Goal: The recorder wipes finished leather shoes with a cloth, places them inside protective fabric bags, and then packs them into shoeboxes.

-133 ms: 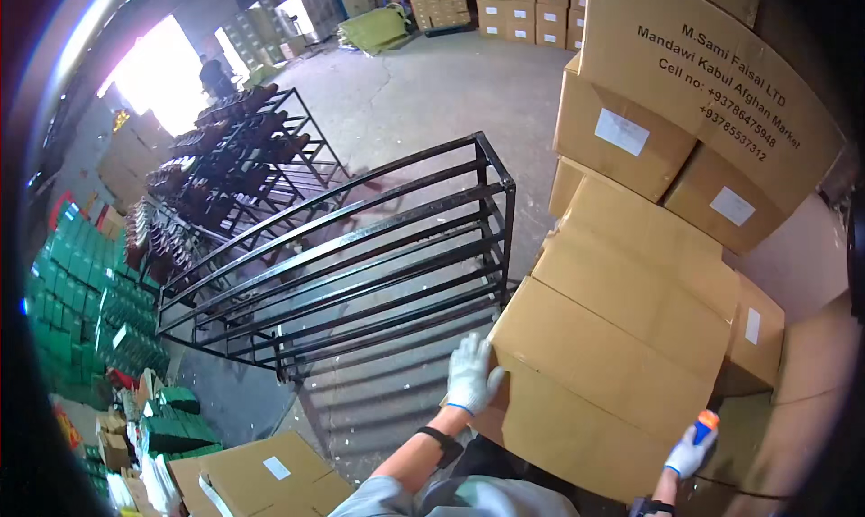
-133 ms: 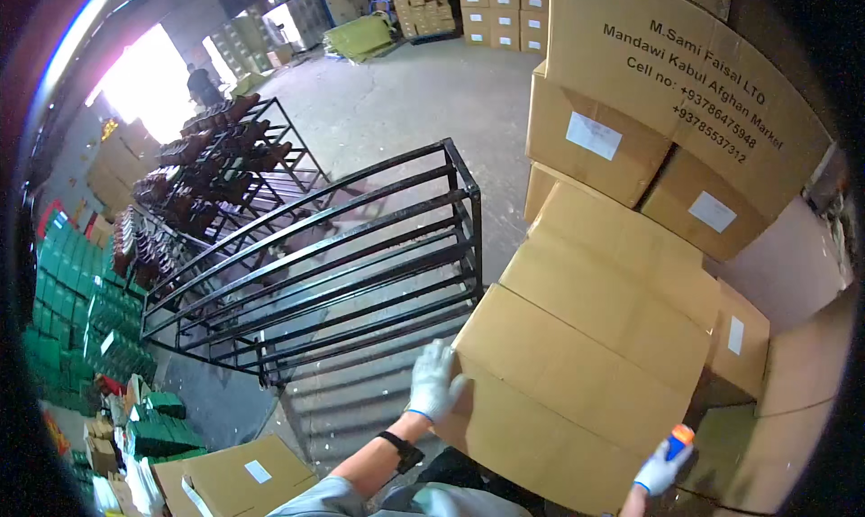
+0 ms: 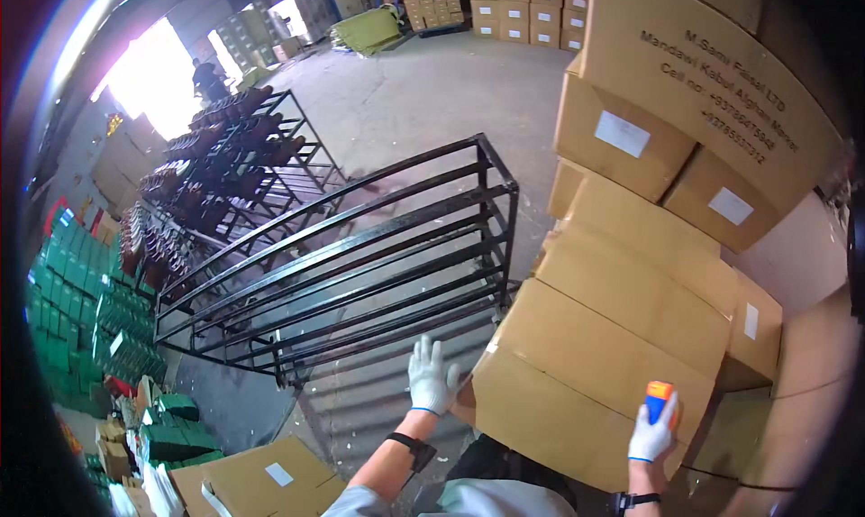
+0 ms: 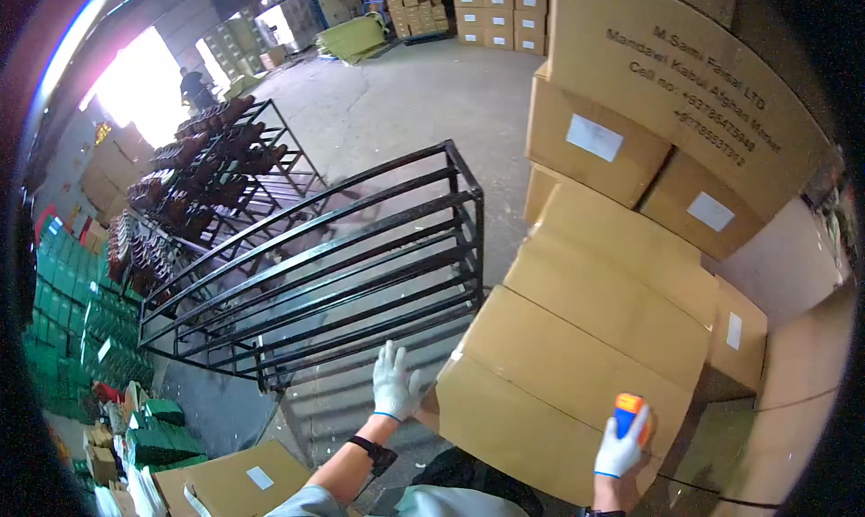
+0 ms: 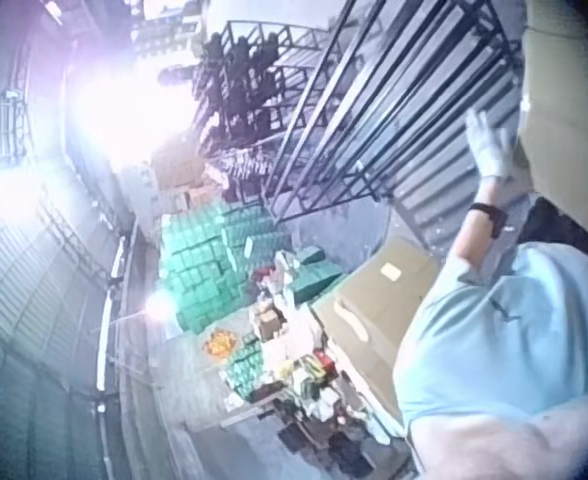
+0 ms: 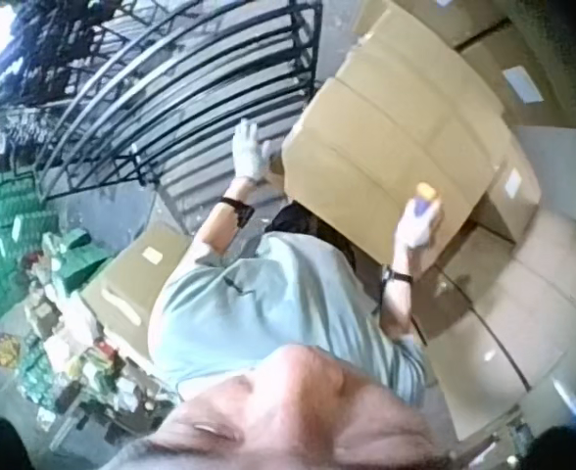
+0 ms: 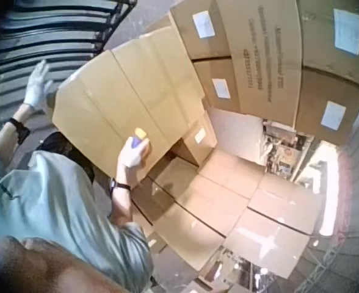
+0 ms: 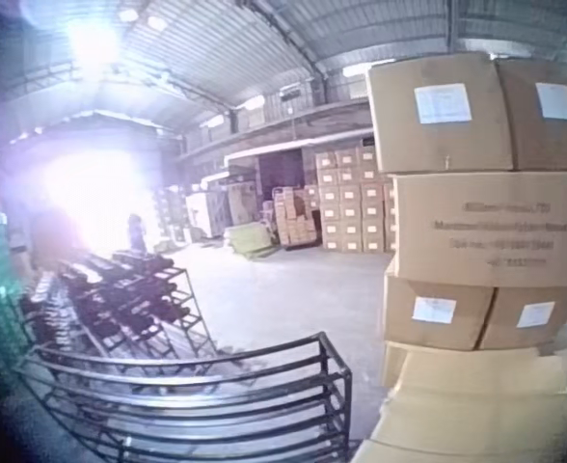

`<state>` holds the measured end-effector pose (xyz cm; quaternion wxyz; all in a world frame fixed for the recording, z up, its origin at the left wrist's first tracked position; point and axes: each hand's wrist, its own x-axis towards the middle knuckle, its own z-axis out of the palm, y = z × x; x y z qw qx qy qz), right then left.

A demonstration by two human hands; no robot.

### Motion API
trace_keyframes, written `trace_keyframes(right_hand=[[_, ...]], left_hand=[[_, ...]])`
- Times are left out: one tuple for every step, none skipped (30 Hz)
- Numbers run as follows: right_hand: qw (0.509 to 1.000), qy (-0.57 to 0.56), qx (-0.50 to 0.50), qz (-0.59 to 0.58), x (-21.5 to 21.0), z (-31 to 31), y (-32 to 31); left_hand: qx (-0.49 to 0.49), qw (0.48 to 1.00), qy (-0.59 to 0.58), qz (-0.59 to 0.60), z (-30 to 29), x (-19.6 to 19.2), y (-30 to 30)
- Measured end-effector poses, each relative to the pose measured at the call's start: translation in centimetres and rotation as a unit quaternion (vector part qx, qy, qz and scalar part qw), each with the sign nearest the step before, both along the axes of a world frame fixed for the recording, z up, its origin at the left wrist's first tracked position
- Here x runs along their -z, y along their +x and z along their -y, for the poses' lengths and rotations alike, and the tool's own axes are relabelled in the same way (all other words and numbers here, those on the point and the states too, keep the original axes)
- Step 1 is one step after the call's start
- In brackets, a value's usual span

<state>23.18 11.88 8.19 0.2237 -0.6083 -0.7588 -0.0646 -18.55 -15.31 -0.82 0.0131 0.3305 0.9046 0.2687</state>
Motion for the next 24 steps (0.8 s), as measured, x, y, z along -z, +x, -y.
trace_keyframes(right_hand=[[0.98,-0.195,0.016,-0.035,-0.4,3.6,-5.5],[0.984,-0.169,-0.063,-0.01,1.9,5.4,-7.7],[0.98,-0.14,-0.14,0.013,3.9,7.7,-9.6],[0.965,-0.15,-0.213,0.029,4.5,8.5,-11.3],[0.956,-0.13,-0.248,0.089,4.7,8.9,-12.8],[0.955,-0.12,-0.255,0.094,5.1,9.4,-13.5],[0.955,-0.104,-0.26,0.098,5.2,9.7,-13.5],[0.955,-0.092,-0.249,0.135,5.7,10.5,-12.8],[0.949,-0.088,-0.247,0.174,2.7,12.7,-16.0],[0.943,-0.089,-0.272,0.169,-3.8,14.9,-20.5],[0.873,-0.412,-0.064,0.254,-10.3,16.3,-23.9],[0.918,-0.268,-0.074,0.283,-10.1,17.9,-24.3],[0.942,-0.119,-0.077,0.304,-9.0,19.6,-25.2],[0.952,-0.202,-0.063,0.221,-11.4,20.8,-29.0],[0.954,-0.2,-0.059,0.213,-10.1,21.4,-31.8],[0.95,-0.288,-0.118,0.021,-6.9,20.8,-34.8],[0.899,-0.362,-0.177,-0.172,-3.6,20.2,-39.2],[0.8,-0.439,-0.131,-0.387,0.3,20.9,-45.7],[0.648,-0.49,-0.079,-0.578,3.4,21.6,-51.6],[0.605,-0.514,-0.036,-0.607,0.2,23.2,-58.7],[0.547,-0.549,0.003,-0.632,-3.6,25.6,-66.1],[0.482,-0.54,0.044,-0.689,1.9,23.8,-70.4],[0.419,-0.51,0.084,-0.747,6.8,20.4,-73.3],[0.492,-0.485,0.098,-0.716,6.7,22.1,-75.6]], left_hand=[[-0.027,0.999,-0.032,-0.027,4.2,-0.5,-2.8],[-0.039,0.995,-0.029,-0.084,7.7,-0.8,-5.9],[-0.055,0.992,-0.053,-0.096,10.4,-2.2,-8.2],[-0.086,0.989,-0.052,-0.105,12.6,-3.1,-10.8],[-0.112,0.986,-0.049,-0.112,14.9,-4.0,-13.3],[-0.126,0.98,-0.049,-0.146,16.7,-5.8,-16.1],[-0.14,0.975,-0.04,-0.166,18.9,-7.5,-19.2],[-0.157,0.966,-0.057,-0.195,21.7,-8.9,-22.4],[-0.181,0.955,-0.087,-0.219,26.1,-9.6,-25.6],[-0.197,0.948,-0.109,-0.226,30.6,-9.8,-28.6],[-0.207,0.953,-0.114,-0.189,33.3,-12.3,-32.0],[-0.223,0.941,-0.13,-0.217,36.1,-13.0,-35.4],[-0.238,0.928,-0.147,-0.245,39.2,-13.7,-38.6],[-0.235,0.93,-0.141,-0.246,42.7,-13.5,-41.1],[-0.24,0.924,-0.193,-0.227,47.4,-13.7,-43.7],[-0.245,0.915,-0.244,-0.206,52.0,-13.4,-45.7],[-0.254,0.902,-0.295,-0.185,55.8,-13.1,-47.3],[-0.203,0.899,-0.334,-0.198,59.1,-13.4,-48.1],[-0.219,0.901,-0.339,-0.156,62.7,-12.2,-49.8],[-0.217,0.899,-0.339,-0.172,63.3,-12.3,-50.6],[-0.224,0.888,-0.359,-0.182,67.6,-12.0,-51.1],[-0.216,0.899,-0.326,-0.198,69.4,-11.1,-52.1],[-0.206,0.901,-0.336,-0.182,68.0,-10.3,-54.1],[-0.229,0.895,-0.319,-0.211,72.4,-9.2,-52.6]])
